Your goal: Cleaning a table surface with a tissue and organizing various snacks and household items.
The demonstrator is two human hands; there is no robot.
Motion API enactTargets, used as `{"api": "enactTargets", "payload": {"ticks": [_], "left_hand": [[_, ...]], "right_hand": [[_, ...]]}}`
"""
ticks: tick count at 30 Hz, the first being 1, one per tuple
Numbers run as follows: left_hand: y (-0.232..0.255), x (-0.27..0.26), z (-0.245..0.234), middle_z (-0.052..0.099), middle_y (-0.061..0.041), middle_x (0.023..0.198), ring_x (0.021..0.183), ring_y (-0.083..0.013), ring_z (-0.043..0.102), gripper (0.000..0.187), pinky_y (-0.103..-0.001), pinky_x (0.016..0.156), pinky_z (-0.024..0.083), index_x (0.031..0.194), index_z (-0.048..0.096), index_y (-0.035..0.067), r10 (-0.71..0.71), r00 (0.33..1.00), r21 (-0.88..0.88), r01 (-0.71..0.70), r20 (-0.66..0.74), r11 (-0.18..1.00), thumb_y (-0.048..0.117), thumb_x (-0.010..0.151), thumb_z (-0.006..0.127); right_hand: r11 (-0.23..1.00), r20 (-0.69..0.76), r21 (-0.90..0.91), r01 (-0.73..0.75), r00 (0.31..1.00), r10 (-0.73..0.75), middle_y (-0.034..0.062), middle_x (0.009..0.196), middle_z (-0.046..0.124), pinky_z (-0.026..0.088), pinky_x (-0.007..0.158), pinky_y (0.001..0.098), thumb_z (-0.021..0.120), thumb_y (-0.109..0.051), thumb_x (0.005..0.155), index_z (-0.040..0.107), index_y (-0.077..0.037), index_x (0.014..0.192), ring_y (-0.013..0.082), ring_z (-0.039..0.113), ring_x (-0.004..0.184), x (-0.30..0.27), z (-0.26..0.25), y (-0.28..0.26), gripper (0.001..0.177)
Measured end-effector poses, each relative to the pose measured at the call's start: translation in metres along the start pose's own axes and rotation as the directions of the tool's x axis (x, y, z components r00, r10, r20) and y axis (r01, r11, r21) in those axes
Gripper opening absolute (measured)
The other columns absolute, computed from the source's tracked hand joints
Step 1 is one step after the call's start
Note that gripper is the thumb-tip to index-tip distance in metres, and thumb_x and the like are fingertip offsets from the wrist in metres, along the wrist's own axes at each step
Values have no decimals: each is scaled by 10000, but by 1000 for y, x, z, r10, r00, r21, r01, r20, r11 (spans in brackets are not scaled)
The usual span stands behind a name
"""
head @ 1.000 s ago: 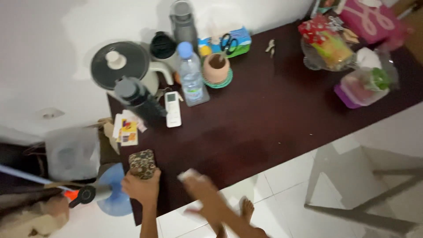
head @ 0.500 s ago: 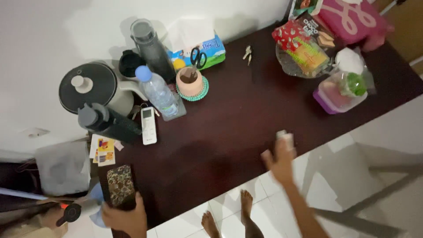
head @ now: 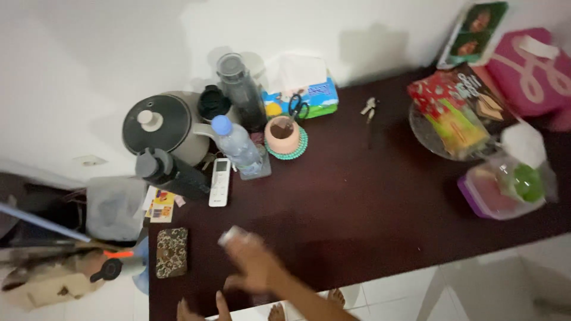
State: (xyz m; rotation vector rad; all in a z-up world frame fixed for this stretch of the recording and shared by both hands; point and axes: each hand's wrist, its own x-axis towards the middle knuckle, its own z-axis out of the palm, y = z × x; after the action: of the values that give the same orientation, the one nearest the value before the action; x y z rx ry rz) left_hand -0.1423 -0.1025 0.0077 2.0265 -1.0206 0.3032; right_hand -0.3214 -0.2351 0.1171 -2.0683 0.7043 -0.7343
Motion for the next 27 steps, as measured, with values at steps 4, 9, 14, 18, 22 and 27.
{"api": "enactTargets", "payload": {"ticks": [4,9,14,18,22,27], "left_hand": [[22,-9,5,468,-350,1485,1398,-531,403,790,-600,1156,340,1495,449,-141,32,987,-29,-27,160,999,301,887,692],[59,-12,-2,352,-246,1642,1563,-453,219,796,-612,1203,238,1481,466,-72,-260,900,23,269,351,963,432,890,641],[50,-42,-1,406,-274,1607,1548,-459,312,746,-585,1219,284,1440,519,-70,-123,967,-101,149,221,984,326,840,721],[56,-51,2,386,-196,1645,1579,-386,244,777,-608,1198,279,1454,536,-26,-372,883,90,361,285,928,412,837,712],[32,-60,9,451,-244,1601,1552,-439,336,712,-586,1209,323,1363,615,-7,-237,954,-2,241,183,971,358,769,759],[22,-72,-6,440,-170,1627,1549,-347,360,755,-508,1168,371,1320,667,3,-403,866,154,373,296,915,436,712,779]], "right_hand": [[949,-302,-290,-124,953,33,256,1620,356,225,1219,545,435,-722,948,338,-15,1572,439,317,1512,-24,-68,89,949],[711,-494,-408,-572,794,355,201,1701,201,224,1204,591,476,-571,1012,295,13,1579,358,180,1576,-36,-103,153,834],[900,-377,-346,-264,918,124,320,1561,409,239,1221,531,781,-498,850,361,71,1533,485,340,1477,15,-29,76,983],[873,-61,-462,-158,987,146,214,1699,166,227,1202,578,404,-669,1014,271,92,1563,341,129,1577,44,12,80,948],[907,-94,-343,-243,970,225,220,1703,127,152,1243,532,410,-656,1004,151,33,1605,340,106,1583,69,10,92,950],[934,-93,-257,-249,968,233,239,1691,168,156,1230,569,523,-640,969,166,-10,1609,372,137,1573,63,-9,82,967]]}}
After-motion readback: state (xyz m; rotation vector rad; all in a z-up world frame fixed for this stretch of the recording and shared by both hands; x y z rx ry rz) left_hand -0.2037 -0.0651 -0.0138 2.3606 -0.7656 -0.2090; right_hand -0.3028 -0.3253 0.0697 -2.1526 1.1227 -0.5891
